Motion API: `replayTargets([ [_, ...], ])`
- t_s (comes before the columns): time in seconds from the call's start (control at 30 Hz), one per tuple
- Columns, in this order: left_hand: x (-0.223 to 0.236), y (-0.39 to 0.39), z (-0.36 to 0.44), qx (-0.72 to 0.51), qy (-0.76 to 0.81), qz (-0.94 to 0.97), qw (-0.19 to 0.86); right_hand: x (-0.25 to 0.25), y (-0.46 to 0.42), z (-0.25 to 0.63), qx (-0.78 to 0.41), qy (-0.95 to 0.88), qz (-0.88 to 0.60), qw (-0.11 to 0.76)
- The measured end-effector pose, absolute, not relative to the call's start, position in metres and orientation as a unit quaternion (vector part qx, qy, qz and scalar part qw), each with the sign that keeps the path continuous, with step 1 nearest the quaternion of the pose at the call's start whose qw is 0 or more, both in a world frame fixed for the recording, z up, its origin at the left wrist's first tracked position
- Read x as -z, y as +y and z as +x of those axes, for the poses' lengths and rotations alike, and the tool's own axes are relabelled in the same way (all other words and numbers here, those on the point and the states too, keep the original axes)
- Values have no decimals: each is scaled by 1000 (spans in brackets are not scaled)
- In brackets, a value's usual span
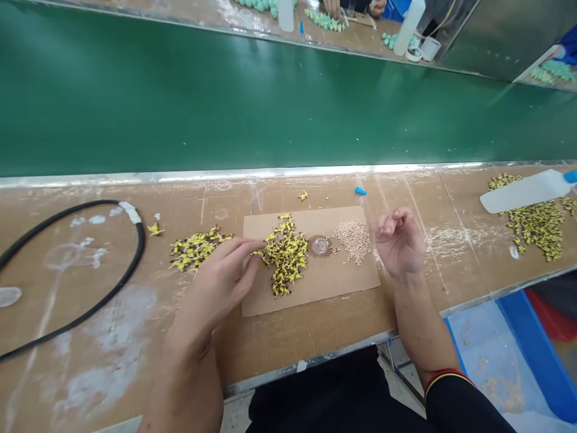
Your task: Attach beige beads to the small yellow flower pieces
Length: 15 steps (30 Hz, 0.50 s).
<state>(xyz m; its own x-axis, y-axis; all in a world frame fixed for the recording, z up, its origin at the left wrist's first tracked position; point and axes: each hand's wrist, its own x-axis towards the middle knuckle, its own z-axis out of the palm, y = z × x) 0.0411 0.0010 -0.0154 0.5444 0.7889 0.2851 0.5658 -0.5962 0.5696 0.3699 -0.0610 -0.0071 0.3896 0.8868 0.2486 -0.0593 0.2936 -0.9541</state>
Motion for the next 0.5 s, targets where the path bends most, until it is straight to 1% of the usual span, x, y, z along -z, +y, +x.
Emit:
replayTargets([
  [0.13,17,2,40,-268,396,854,204,5,-65,367,-343,-421,-473,694],
  [0.33,15,3,41,-214,426,851,220,2,-65,362,-371,-386,-430,727],
  [0.5,14,2,41,-218,425,851,220,5,-68,363,-342,-412,-470,702],
])
